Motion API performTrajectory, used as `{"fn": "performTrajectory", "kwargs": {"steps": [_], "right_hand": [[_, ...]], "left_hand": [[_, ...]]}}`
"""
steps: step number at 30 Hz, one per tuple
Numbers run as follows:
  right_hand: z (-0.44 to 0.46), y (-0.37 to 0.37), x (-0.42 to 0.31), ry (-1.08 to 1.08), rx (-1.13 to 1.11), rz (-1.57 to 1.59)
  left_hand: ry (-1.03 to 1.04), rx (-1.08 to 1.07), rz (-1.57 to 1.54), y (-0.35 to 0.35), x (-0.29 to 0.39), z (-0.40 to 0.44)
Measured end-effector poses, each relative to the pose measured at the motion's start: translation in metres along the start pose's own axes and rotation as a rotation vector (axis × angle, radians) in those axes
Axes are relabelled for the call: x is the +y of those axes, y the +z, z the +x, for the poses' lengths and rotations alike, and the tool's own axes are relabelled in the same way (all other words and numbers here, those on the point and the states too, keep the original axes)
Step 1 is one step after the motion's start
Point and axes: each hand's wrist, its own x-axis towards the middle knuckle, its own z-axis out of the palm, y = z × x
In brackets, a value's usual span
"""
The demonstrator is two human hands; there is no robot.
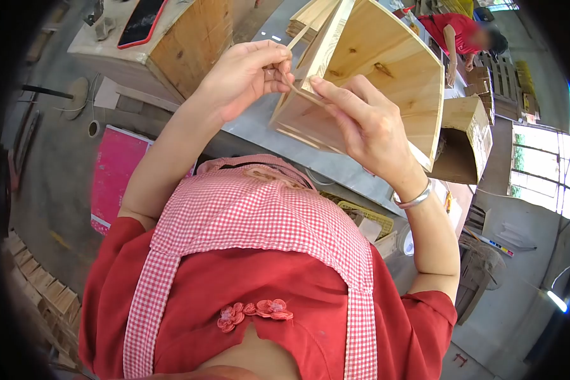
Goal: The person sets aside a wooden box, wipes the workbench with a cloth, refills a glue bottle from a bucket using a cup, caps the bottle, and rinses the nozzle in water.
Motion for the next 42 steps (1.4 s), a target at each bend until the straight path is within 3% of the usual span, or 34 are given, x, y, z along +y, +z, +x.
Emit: {"fn": "performTrajectory", "kwargs": {"steps": [4,6,10,12,14,17,20,23,25,27,30,34,35,36,37,38,39,40,41,42], "right_hand": [[0.0,0.004,0.005,-0.036,0.024,0.014],[-0.002,-0.005,0.007,-0.011,-0.027,-0.011],[-0.012,-0.027,0.022,-0.078,0.088,-0.046],[-0.026,-0.048,0.068,0.067,0.313,-0.156],[-0.048,-0.066,0.131,0.364,0.39,-0.237],[-0.059,-0.081,0.192,0.441,0.399,-0.296],[-0.054,-0.075,0.23,0.452,0.351,-0.282],[-0.045,-0.084,0.211,0.587,0.248,-0.26],[-0.039,-0.087,0.212,0.515,0.239,-0.367],[-0.034,-0.087,0.21,0.493,0.205,-0.414],[-0.036,-0.082,0.224,0.467,0.227,-0.386],[-0.048,-0.078,0.23,0.375,0.359,-0.116],[-0.063,-0.067,0.245,0.273,0.458,-0.1],[-0.076,-0.056,0.26,0.163,0.558,-0.077],[-0.093,-0.07,0.215,0.665,0.356,0.569],[-0.12,-0.045,0.232,0.618,0.469,0.653],[-0.138,-0.039,0.222,0.635,0.37,0.697],[-0.141,-0.028,0.198,0.538,0.447,0.572],[-0.143,-0.018,0.175,0.447,0.534,0.45],[-0.14,-0.013,0.161,0.419,0.515,0.474]], "left_hand": [[0.029,-0.115,-0.013,0.0,0.001,0.004],[0.245,0.173,0.516,0.004,0.008,0.007],[0.094,0.155,0.478,0.019,0.026,0.035],[0.071,0.134,0.468,0.028,0.03,0.068],[0.025,0.148,0.498,0.031,0.035,0.114],[-0.003,0.308,0.585,0.049,0.043,0.169],[0.048,0.224,0.58,0.052,0.041,0.207],[0.022,0.289,0.566,0.037,0.04,0.22],[-0.007,0.323,0.362,0.044,0.037,0.219],[0.055,0.356,0.496,0.038,0.036,0.222],[0.1,0.42,0.438,0.035,0.032,0.226],[0.003,0.454,0.72,0.052,0.037,0.201],[-0.012,0.318,0.704,0.04,0.033,0.198],[-0.004,0.294,0.881,0.031,0.032,0.188],[-0.125,0.273,0.843,0.03,0.034,0.174],[-0.194,0.278,0.805,0.03,0.028,0.153],[-0.181,0.265,0.823,0.052,0.027,0.118],[-0.19,0.274,0.992,0.053,0.023,0.103],[-0.161,0.165,0.864,0.065,0.025,0.081],[-0.161,0.199,0.926,0.061,0.021,0.079]]}}
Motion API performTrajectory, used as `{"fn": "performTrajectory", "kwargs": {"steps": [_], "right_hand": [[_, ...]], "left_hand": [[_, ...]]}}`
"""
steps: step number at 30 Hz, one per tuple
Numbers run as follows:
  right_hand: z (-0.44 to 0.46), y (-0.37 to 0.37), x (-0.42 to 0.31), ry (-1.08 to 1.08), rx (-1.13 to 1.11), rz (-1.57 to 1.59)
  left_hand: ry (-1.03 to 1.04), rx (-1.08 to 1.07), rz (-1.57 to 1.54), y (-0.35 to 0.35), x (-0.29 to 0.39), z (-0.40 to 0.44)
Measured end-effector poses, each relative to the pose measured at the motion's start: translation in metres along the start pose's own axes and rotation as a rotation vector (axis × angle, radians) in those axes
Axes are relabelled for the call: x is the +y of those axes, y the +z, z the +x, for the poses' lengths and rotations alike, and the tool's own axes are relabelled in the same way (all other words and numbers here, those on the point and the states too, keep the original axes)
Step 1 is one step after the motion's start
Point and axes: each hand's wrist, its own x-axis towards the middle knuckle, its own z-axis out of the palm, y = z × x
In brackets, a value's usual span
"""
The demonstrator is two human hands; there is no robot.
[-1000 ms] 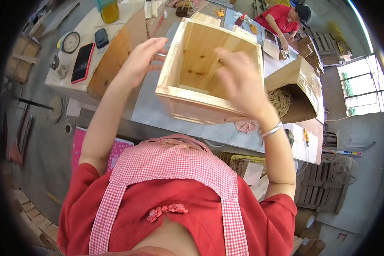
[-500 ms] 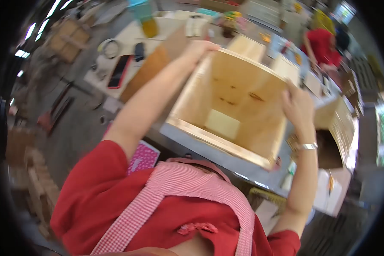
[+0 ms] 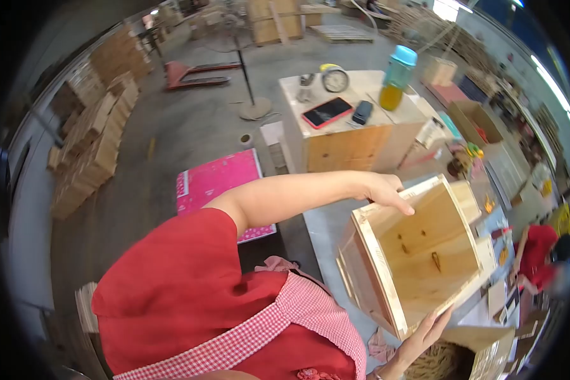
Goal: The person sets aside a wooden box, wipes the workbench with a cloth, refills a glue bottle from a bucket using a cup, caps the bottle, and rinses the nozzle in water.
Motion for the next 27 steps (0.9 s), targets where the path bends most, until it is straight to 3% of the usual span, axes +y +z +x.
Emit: {"fn": "performTrajectory", "kwargs": {"steps": [2,3,4,6,10,13,18,21,23,25,27], "right_hand": [[-0.005,0.007,-0.014,0.167,0.065,0.325],[-0.004,0.007,-0.02,0.155,0.047,0.339],[-0.003,0.005,-0.025,0.144,-0.027,0.32],[-0.001,0.017,-0.038,0.124,-0.144,0.394],[0.003,0.052,-0.075,0.01,-0.391,0.527],[0.0,0.096,-0.104,-0.007,-0.585,0.585],[-0.018,0.188,-0.16,-0.192,-0.882,0.633],[-0.031,0.249,-0.192,-0.346,-0.99,0.547],[-0.038,0.297,-0.208,-0.434,-1.108,0.475],[-0.04,0.345,-0.227,-0.542,-1.195,0.369],[-0.05,0.417,-0.213,-0.84,-0.912,0.529]], "left_hand": [[-0.014,0.058,0.064,0.0,0.003,-0.013],[-0.135,0.118,0.099,0.001,0.013,-0.033],[-0.26,0.174,0.134,0.003,0.016,-0.052],[-0.264,0.345,0.098,0.001,-0.006,-0.081],[-0.244,0.393,-0.198,-0.022,-0.047,-0.17],[-0.334,0.549,-0.238,-0.035,-0.056,-0.251],[-0.526,0.795,-0.4,-0.054,-0.105,-0.37],[-0.506,0.868,-0.531,-0.053,-0.153,-0.428],[-0.408,1.016,-0.838,-0.052,-0.188,-0.458],[-0.389,1.114,-0.868,-0.059,-0.219,-0.482],[-0.379,1.247,-0.944,-0.057,-0.246,-0.492]]}}
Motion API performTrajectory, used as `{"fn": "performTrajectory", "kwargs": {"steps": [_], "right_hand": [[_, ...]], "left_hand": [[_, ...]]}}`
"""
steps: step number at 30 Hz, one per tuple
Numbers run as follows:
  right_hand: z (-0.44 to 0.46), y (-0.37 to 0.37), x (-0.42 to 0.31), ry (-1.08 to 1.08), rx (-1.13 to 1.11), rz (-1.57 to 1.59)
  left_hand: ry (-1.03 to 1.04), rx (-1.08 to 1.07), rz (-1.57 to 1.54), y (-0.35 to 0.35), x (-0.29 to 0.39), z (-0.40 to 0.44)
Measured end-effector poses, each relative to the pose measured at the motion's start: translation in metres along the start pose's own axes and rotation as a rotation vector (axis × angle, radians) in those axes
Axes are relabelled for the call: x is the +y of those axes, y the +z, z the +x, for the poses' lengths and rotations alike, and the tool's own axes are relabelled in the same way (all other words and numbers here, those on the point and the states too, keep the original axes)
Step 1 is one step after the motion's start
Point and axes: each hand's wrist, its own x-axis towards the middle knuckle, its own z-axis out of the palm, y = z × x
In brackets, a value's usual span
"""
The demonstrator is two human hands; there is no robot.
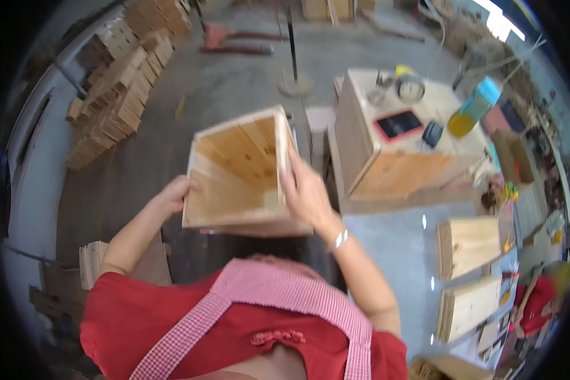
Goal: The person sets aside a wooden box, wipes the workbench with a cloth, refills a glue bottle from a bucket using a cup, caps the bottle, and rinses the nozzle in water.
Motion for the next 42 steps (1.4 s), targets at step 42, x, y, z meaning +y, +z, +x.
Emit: {"fn": "performTrajectory", "kwargs": {"steps": [42], "right_hand": [[-0.637,-0.119,-0.077,1.98,0.788,-1.208]], "left_hand": [[-0.549,-0.213,0.119,-0.052,-0.102,0.327]]}}
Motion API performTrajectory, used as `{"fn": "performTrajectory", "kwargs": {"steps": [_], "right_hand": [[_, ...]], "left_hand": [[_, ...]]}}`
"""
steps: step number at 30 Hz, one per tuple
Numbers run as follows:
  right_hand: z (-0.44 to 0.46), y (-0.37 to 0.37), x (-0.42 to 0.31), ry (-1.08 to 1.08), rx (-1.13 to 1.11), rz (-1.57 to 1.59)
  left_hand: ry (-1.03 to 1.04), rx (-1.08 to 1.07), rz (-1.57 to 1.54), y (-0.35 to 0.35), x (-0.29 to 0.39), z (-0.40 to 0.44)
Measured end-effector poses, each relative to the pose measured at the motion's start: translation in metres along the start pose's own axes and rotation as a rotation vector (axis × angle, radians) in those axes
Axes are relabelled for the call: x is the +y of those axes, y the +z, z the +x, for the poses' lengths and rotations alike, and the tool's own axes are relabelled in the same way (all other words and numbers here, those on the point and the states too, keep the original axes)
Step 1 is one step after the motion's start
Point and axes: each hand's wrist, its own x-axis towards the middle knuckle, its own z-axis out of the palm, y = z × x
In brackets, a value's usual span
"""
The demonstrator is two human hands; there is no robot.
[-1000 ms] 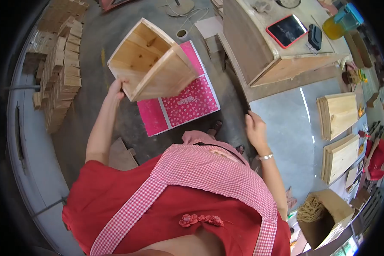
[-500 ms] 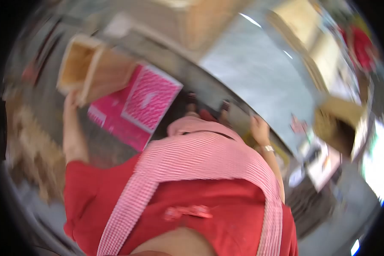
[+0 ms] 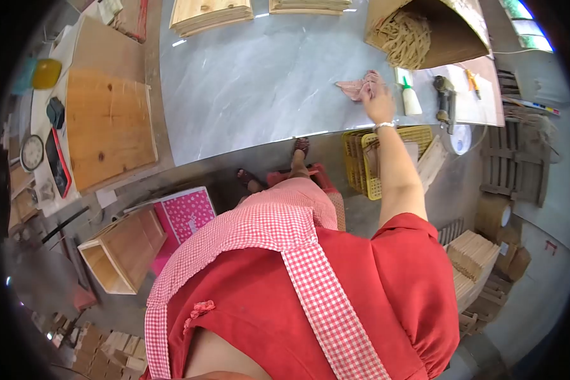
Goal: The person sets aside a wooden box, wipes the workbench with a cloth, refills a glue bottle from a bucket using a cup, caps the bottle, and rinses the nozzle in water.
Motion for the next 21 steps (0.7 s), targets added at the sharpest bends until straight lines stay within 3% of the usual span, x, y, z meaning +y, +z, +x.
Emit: {"fn": "performTrajectory", "kwargs": {"steps": [3,4,5,7,8,10,11,14,16,17,19,21], "right_hand": [[0.031,0.02,0.002,0.033,0.039,-0.031],[0.035,0.033,-0.001,0.05,0.02,-0.054],[0.041,0.054,0.006,0.031,-0.028,-0.016],[0.04,0.098,0.017,-0.205,-0.006,0.099],[0.029,0.107,0.001,-0.214,-0.04,0.139],[0.008,0.082,-0.04,-0.081,-0.315,0.762],[-0.002,0.05,-0.068,-0.073,-0.288,0.9],[-0.025,-0.043,-0.139,-0.086,-0.186,1.306],[-0.027,-0.087,-0.162,-0.295,-0.023,1.252],[-0.022,-0.089,-0.169,-0.287,0.002,1.242],[-0.011,-0.084,-0.17,-0.482,0.252,0.808],[0.008,-0.061,-0.154,-0.482,0.282,0.779]], "left_hand": [[-0.234,-0.134,0.082,0.057,-0.08,0.022],[-0.109,-0.08,0.326,0.207,-0.103,-0.041],[-0.073,-0.244,0.31,0.299,-0.124,-0.074],[-0.176,-0.642,0.081,0.441,-0.156,-0.105],[-0.157,-0.627,0.148,0.5,-0.175,-0.113],[-0.237,-0.841,0.144,0.576,-0.207,-0.107],[-0.27,-0.935,0.186,0.613,-0.224,-0.104],[-0.359,-1.009,0.206,0.684,-0.272,-0.099],[-0.405,-1.022,0.224,0.712,-0.303,-0.113],[-0.437,-1.026,0.226,0.724,-0.315,-0.119],[-0.463,-1.039,0.282,0.731,-0.33,-0.132],[-0.499,-1.062,0.338,0.732,-0.343,-0.134]]}}
